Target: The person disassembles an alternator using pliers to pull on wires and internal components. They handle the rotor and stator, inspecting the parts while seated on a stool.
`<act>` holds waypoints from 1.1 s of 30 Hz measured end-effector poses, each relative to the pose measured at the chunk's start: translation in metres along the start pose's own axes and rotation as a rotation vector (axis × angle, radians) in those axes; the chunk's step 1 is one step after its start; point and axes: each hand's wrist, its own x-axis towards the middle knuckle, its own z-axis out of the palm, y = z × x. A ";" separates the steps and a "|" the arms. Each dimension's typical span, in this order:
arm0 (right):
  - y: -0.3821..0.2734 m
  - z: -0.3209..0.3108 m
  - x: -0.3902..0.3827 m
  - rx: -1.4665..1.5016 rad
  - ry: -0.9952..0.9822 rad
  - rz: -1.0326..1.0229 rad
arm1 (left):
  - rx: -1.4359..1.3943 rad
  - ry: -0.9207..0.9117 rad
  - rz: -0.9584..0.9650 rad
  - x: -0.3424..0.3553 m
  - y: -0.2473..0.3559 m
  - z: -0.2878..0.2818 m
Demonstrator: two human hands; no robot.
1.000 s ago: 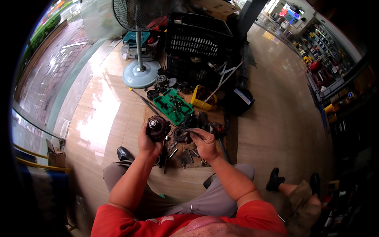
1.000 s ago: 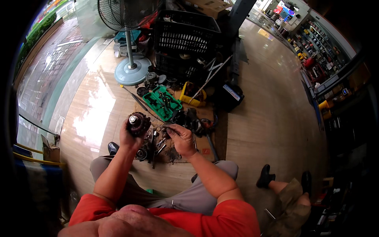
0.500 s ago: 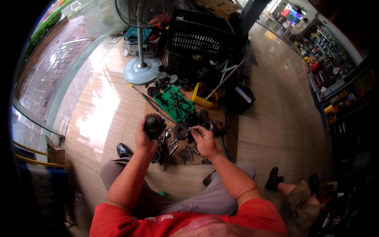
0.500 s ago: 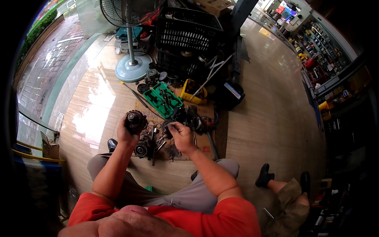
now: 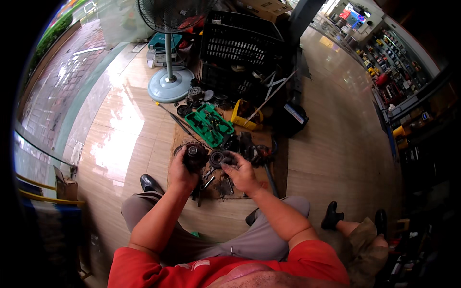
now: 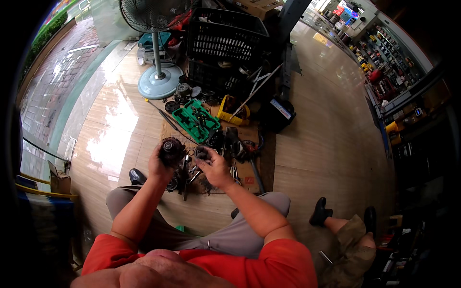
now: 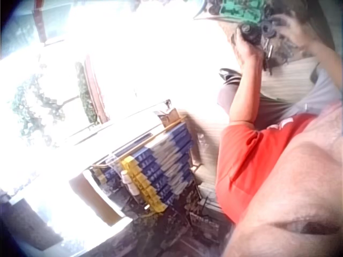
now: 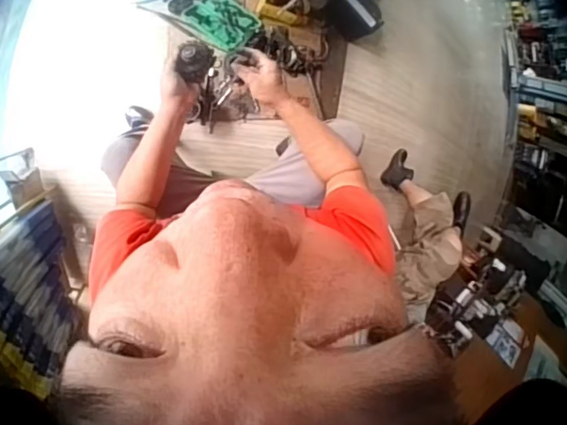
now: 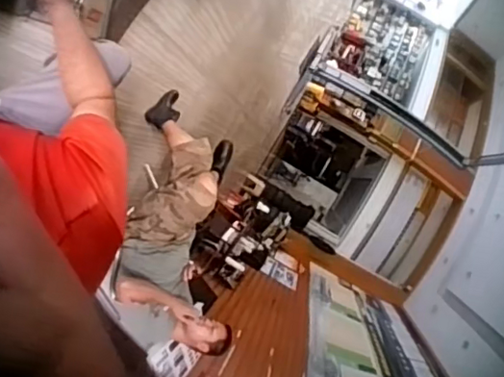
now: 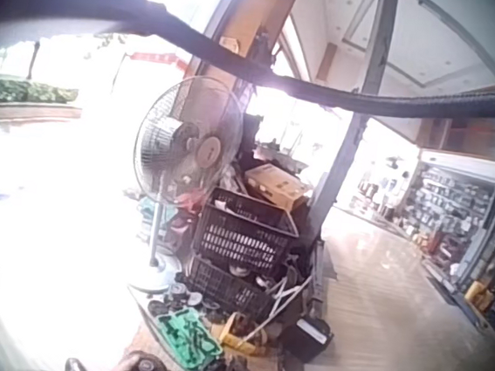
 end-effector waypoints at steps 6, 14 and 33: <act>-0.003 0.003 -0.001 -0.142 0.046 -0.027 | 0.095 0.009 -0.008 -0.004 -0.015 -0.001; -0.012 0.003 -0.009 -0.474 0.074 -0.142 | 0.104 0.006 0.001 -0.002 -0.014 0.000; -0.166 0.034 -0.014 -1.493 -0.168 -0.297 | 0.121 0.081 0.082 0.002 -0.007 0.005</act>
